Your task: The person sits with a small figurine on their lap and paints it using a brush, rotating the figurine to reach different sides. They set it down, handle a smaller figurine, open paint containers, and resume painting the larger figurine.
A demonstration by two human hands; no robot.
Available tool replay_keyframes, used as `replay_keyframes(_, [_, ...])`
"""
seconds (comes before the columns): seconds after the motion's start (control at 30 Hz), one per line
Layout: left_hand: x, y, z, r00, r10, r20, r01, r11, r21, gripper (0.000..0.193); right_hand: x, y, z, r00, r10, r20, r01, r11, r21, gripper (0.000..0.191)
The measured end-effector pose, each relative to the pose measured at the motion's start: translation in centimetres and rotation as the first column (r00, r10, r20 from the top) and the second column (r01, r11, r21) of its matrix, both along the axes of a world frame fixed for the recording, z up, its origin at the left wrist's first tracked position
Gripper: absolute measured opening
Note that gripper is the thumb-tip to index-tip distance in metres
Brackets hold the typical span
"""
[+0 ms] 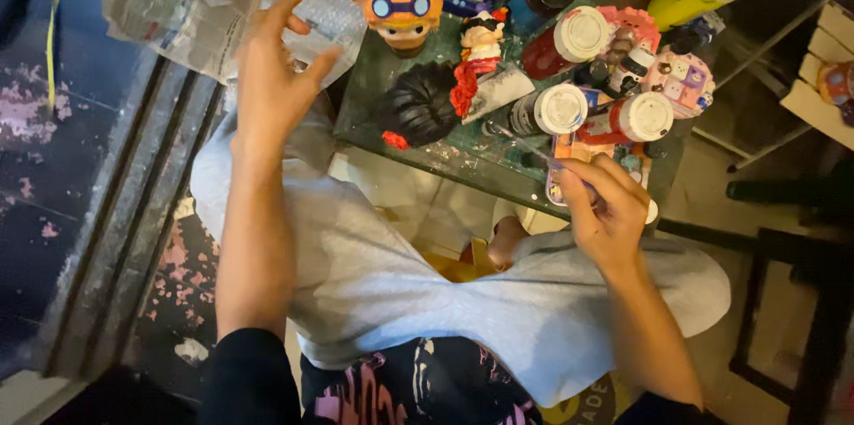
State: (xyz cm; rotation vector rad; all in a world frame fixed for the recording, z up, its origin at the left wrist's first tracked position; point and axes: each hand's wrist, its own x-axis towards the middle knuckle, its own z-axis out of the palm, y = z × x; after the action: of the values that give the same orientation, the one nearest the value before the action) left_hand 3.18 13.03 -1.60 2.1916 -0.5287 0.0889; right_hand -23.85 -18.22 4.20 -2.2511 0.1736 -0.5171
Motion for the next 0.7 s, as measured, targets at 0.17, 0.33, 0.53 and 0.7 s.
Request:
replay_keyframes(0.17, [-5.8, -1.6, 1.8, 0.982, -0.176, 0.06, 0.185, 0.959, -0.216, 0.063, -0.6, 0.0, 0.5, 0.999, -0.031, 0.03, 0.03, 0.999, 0.026, 0.022])
replay_keyframes(0.33, [-8.2, -5.0, 2.6, 0.943, -0.258, 0.211, 0.27, 0.962, -0.029, 0.101, -1.2, -0.2, 0.4, 0.996, -0.093, -0.002, 0.092, 0.985, 0.148, 0.018])
replay_keyframes(0.53, [-7.9, -5.4, 2.2, 0.951, -0.258, 0.173, 0.264, 0.964, -0.014, 0.089, -2.0, -1.1, -0.4, 0.994, -0.106, -0.002, 0.104, 0.971, 0.218, 0.014])
replay_keyframes(0.7, [-7.7, -5.8, 1.8, 0.968, -0.175, 0.182, 0.183, 0.983, -0.027, 0.084, -3.0, -2.2, -1.7, 0.993, -0.092, 0.074, 0.065, 0.947, 0.315, 0.013])
